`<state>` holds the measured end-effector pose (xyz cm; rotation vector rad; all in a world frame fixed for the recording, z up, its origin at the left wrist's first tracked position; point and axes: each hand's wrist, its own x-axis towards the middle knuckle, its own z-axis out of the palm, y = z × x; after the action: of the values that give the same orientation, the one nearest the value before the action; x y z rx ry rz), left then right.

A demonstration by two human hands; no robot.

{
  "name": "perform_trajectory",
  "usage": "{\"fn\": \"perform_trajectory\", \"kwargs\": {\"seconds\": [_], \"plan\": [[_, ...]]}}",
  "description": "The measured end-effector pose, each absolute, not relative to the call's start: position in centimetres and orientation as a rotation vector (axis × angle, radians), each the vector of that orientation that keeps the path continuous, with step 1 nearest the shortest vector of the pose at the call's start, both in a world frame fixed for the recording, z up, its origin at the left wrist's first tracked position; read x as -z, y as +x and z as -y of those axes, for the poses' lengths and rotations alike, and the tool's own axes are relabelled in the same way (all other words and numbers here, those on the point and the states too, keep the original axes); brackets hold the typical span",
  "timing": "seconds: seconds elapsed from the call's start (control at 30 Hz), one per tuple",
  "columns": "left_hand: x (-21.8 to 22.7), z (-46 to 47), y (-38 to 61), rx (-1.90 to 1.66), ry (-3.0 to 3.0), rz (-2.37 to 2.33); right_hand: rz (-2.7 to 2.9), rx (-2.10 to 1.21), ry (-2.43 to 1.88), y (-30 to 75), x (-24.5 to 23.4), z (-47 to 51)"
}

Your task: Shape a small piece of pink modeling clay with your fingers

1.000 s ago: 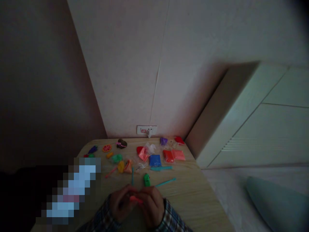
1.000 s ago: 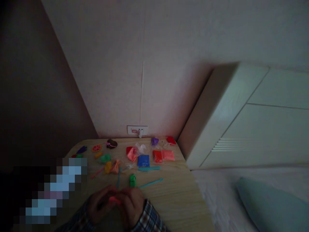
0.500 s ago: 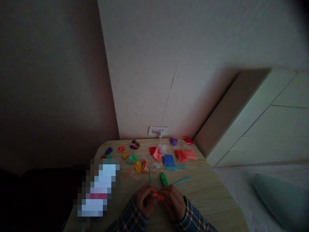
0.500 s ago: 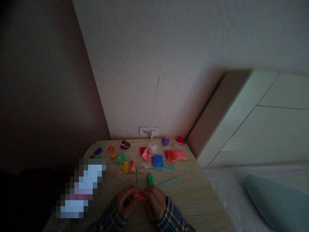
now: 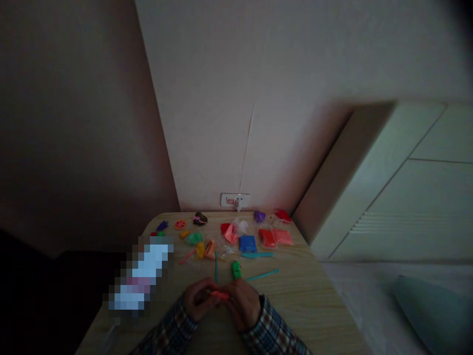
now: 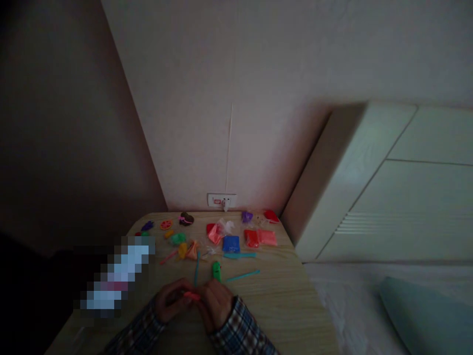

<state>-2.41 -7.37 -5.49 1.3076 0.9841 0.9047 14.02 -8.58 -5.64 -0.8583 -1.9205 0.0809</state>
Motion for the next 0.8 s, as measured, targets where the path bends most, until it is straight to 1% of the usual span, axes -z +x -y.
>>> {"fn": "perform_trajectory", "kwargs": {"seconds": [0.3, 0.5, 0.8], "plan": [[5.3, 7.5, -2.4, -0.895, 1.297, -0.966, 2.013, -0.131, -0.788, 13.7, 5.7, 8.4], [5.7, 8.0, -2.5, -0.893, 1.301, -0.904, 1.996, -0.108, -0.787, 13.6, 5.6, 8.7], [4.9, 8.1, -2.7, -0.958, 1.338, -0.892, 1.947, -0.066, -0.821, 12.9, 5.0, 9.2]]}}
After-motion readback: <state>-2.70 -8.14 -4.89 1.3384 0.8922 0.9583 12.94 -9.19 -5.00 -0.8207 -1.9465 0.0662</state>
